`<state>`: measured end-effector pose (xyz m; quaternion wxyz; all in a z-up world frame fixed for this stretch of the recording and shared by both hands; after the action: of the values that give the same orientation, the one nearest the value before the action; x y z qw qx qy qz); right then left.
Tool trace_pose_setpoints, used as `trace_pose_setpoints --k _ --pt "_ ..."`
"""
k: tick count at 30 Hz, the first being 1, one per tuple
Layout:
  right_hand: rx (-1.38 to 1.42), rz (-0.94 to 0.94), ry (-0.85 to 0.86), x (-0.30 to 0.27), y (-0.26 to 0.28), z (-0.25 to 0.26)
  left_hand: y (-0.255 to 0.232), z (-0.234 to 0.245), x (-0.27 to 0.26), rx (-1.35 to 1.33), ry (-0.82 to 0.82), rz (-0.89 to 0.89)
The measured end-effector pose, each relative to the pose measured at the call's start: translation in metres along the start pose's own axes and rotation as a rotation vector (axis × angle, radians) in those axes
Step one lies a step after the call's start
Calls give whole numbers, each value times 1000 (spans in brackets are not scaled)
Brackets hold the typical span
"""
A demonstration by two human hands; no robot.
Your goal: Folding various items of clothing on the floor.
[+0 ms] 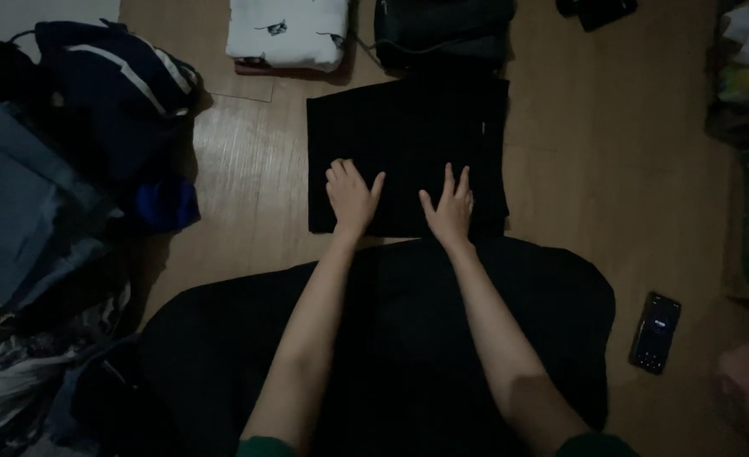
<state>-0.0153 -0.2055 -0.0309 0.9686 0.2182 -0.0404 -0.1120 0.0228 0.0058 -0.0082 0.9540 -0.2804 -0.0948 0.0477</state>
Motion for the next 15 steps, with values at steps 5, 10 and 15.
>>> trace_pose_setpoints --k 5,10,15 --pt "576 -78 -27 3 -35 -15 13 -17 35 -404 385 360" --pt "495 12 51 4 -31 3 57 93 83 -687 180 540" --pt "-170 214 158 15 -43 18 189 193 118 -709 -196 332"
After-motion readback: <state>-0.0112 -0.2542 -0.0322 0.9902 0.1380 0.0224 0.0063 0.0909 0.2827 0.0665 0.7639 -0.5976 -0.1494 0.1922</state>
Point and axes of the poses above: each hand's wrist, its own x-axis towards the middle knuckle, its own z-axis out of the back of the hand, y = z × x, the point moved 1 cm from there along x, towards the middle knuckle, and after that the axes turned 8 degrees about -y, right-handed, at the moved point
